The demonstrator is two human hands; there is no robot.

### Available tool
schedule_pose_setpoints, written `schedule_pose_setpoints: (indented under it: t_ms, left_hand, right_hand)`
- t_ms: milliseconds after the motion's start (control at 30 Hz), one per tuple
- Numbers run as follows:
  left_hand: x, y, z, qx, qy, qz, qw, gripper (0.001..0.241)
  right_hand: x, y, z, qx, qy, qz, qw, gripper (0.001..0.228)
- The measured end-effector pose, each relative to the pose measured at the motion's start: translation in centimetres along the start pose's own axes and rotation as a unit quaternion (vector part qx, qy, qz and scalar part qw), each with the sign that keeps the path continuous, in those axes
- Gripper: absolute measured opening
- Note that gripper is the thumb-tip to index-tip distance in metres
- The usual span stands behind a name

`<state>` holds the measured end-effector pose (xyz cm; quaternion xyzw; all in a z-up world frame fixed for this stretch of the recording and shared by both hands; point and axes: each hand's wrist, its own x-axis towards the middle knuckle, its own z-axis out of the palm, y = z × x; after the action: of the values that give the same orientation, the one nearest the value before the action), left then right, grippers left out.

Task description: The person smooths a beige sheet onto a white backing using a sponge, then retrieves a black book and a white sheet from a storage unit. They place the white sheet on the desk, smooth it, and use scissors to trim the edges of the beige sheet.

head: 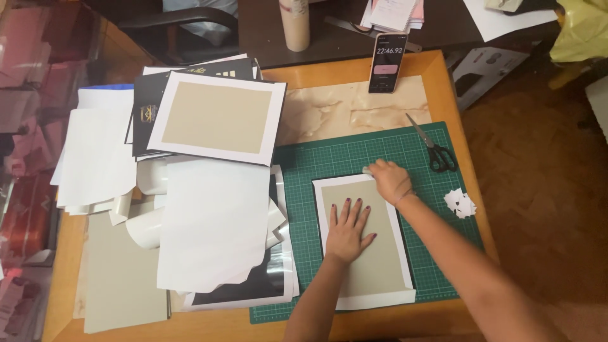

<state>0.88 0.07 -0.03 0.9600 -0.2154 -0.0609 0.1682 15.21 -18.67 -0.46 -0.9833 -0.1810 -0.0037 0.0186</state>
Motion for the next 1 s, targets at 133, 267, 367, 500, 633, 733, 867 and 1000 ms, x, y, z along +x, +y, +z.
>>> schedule_pose_setpoints:
  t_ms: [133,267,367,500,633,733,867,1000]
  left_hand:
    - [0.2,-0.1,-0.1,0.006,0.0,0.002,1.0,0.072]
    - [-0.1,0.1,0.5,-0.005,0.005,0.005,1.0,0.072]
    - [0.7,-0.8,0.4,0.004,0.039,0.01,0.999,0.072]
    - [0.1,-0.3,1.2,0.003,0.033,0.011,0.999,0.072]
    - [-0.3,-0.4,1.1,-0.002,0.028,0.013,1.0,0.072]
    - [0.1,-0.4,0.8,-0.006,0.023,0.006,1.0,0.073]
    - [0.0,-0.2,1.0,0.001,0.023,0.007,1.0,0.072]
    - [-0.3,0.1,0.7,0.005,0.03,0.007,1.0,0.071]
  right_hand:
    - [1.5,-0.4,1.5,0.062,-0.02,0.001,0.998,0.014]
    - [1.5,1.0,1.2,0.067,-0.014,-0.005,0.998,0.013]
    - [2.7,2.4,1.3,0.03,0.013,-0.008,0.999,0.012]
    - [0.8,0.6,-1.3,0.036,-0.012,-0.031,0.999,0.014]
    - [1.0,1.3,-0.1,0.072,-0.068,-0.095,0.991,0.013]
    - [1.9,2.2,-0.1,0.052,-0.092,-0.136,0.985,0.013]
    - [4.0,1.8,-2.1,0.075,-0.115,-0.172,0.976,0.013]
    - [5.8,0.6,-0.4,-0.063,-0.066,-0.237,0.967,0.022]
